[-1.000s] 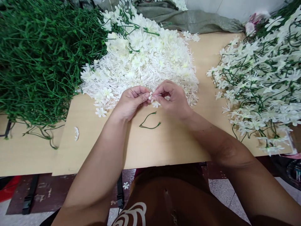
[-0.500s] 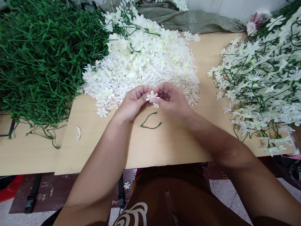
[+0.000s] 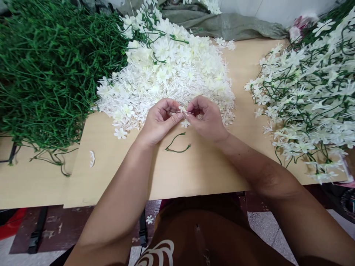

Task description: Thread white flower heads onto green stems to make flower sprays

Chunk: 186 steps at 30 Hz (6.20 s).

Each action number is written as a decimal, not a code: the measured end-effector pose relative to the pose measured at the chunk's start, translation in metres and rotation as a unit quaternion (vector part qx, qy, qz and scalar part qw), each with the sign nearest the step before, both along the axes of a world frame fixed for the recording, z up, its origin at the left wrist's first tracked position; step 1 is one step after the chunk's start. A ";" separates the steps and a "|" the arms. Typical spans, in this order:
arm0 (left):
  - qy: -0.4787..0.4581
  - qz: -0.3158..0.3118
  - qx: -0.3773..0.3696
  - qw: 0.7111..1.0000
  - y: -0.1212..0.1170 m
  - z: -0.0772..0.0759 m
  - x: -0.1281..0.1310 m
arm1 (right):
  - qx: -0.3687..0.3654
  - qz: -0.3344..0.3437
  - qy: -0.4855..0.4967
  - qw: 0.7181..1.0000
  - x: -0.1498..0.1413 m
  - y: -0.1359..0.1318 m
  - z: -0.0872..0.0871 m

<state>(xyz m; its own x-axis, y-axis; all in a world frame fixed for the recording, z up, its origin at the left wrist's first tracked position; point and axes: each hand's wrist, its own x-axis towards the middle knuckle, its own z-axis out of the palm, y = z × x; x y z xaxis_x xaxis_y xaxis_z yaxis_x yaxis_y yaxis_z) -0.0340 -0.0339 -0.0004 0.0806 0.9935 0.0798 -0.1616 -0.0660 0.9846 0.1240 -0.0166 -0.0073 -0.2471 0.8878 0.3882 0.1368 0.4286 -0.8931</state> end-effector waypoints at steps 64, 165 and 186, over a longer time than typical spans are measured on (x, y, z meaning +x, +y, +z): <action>0.409 -0.157 0.035 0.898 -0.011 0.008 -0.022 | -0.129 0.074 0.060 0.987 0.022 -0.007 0.010; 0.150 -0.078 -0.063 0.984 -0.004 -0.005 0.003 | -0.284 0.157 0.120 0.938 0.021 -0.001 -0.009; 0.123 -0.087 -0.057 0.987 -0.005 -0.005 0.008 | -0.255 0.206 0.068 0.942 0.025 0.002 -0.012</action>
<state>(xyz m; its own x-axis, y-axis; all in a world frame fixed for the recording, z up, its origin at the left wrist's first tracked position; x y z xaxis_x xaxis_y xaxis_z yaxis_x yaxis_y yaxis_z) -0.0261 -0.0389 -0.0058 0.2530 0.9645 -0.0756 0.0841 0.0559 0.9949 0.1494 -0.0144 -0.0188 -0.5901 0.8073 -0.0098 -0.0775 -0.0687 -0.9946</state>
